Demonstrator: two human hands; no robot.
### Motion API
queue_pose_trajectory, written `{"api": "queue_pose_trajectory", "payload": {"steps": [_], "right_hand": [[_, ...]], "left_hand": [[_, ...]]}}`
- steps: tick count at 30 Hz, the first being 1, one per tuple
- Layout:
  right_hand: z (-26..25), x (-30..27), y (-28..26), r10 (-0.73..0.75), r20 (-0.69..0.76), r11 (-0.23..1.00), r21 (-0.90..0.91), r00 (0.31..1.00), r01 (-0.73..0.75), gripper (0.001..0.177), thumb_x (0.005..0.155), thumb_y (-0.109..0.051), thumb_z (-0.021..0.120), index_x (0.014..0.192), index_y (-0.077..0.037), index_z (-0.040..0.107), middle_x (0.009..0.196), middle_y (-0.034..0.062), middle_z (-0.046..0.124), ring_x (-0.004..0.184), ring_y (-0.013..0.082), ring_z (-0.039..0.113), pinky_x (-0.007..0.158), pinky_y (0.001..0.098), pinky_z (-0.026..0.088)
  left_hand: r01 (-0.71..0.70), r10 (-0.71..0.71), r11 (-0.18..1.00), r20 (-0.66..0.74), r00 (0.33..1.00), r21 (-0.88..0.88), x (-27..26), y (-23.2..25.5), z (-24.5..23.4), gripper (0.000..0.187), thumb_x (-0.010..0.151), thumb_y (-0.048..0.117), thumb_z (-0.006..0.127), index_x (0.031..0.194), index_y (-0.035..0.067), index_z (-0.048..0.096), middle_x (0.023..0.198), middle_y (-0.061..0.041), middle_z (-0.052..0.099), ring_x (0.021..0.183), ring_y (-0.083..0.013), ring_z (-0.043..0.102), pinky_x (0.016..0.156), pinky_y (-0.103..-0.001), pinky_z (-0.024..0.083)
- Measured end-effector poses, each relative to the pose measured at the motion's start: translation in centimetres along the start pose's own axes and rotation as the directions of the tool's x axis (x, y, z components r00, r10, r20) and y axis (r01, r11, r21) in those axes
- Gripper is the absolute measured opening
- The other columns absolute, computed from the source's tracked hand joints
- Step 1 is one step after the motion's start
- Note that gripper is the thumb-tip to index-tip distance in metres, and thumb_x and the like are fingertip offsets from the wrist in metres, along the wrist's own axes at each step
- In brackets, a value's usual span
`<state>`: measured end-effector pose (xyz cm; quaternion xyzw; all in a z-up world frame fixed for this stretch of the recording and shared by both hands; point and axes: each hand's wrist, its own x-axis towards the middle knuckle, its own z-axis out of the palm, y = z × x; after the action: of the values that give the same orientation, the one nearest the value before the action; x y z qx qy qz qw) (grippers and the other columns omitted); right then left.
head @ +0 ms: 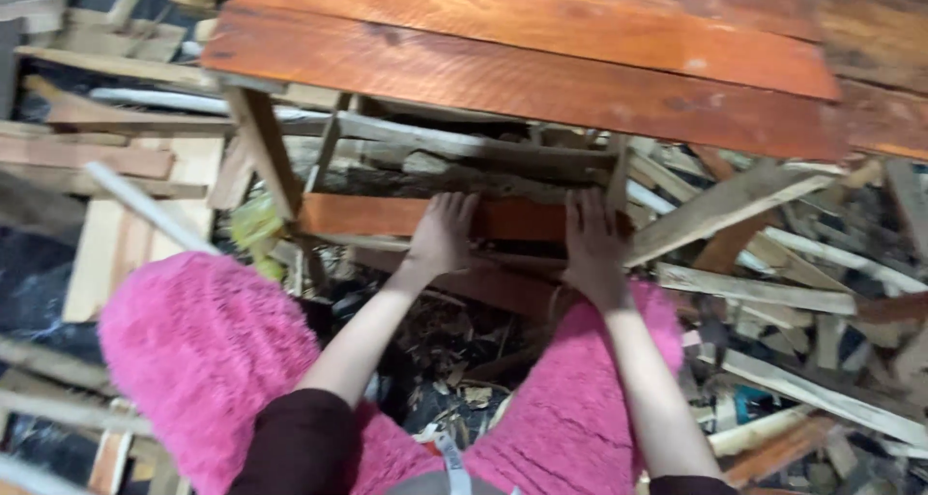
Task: Dismantling a wooden frame with a hammer and sawing a piece of wood on the floor
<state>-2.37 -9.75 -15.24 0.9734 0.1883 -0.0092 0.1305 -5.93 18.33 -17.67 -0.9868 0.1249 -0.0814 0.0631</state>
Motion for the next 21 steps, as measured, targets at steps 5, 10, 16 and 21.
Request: {"api": "queue_pose_trajectory", "payload": {"steps": [5,10,16,21], "right_hand": [[1.2,0.3,1.6,-0.204,-0.333,0.977,-0.011,0.921,0.212,0.136,0.035,-0.035,0.098,0.151,-0.003,0.035,0.143,0.0215,0.045,0.143,0.0379,0.038,0.123,0.0517,0.025],[1.2,1.1,1.8,-0.24,-0.509,0.952,0.045,0.826,0.304,0.118,0.041,-0.038,0.088,0.145,-0.005,0.043,0.126,0.0168,0.049,0.124,0.0356,0.049,0.111,0.0506,0.037],[1.5,1.3,1.9,-0.257,-0.426,0.942,0.091,0.868,0.323,0.127,0.037,-0.034,0.091,0.148,-0.003,0.037,0.13,0.021,0.05,0.127,0.0408,0.05,0.115,0.0543,0.032],[-0.2,-2.5,-1.6,-0.057,-0.332,0.987,0.125,0.941,0.104,0.139,0.046,-0.011,0.097,0.161,0.0,0.019,0.162,0.0295,0.023,0.153,0.0444,0.021,0.124,0.0531,0.02]], "left_hand": [[-0.038,-0.018,0.988,-0.361,0.932,-0.148,-0.3,0.0,-0.1,0.103,0.043,0.07,0.073,0.126,0.01,0.059,0.098,-0.01,0.06,0.097,-0.0265,0.057,0.095,-0.039,0.043],[-0.077,-0.023,0.98,-0.49,0.871,-0.184,-0.6,0.1,-3.2,0.046,0.078,0.034,0.078,0.113,0.007,0.063,0.088,-0.012,0.06,0.087,-0.0304,0.058,0.082,-0.039,0.047],[-0.045,-0.015,0.988,-0.388,0.921,-0.146,0.4,0.2,0.9,0.072,0.056,0.039,0.08,0.119,0.009,0.06,0.093,-0.01,0.061,0.089,-0.0282,0.058,0.084,-0.039,0.046],[0.093,-0.089,0.995,0.095,0.991,-0.038,0.0,3.4,-4.9,0.132,0.054,0.072,0.082,0.157,0.006,0.032,0.143,-0.014,0.051,0.14,-0.0308,0.042,0.126,-0.066,0.007]]}}
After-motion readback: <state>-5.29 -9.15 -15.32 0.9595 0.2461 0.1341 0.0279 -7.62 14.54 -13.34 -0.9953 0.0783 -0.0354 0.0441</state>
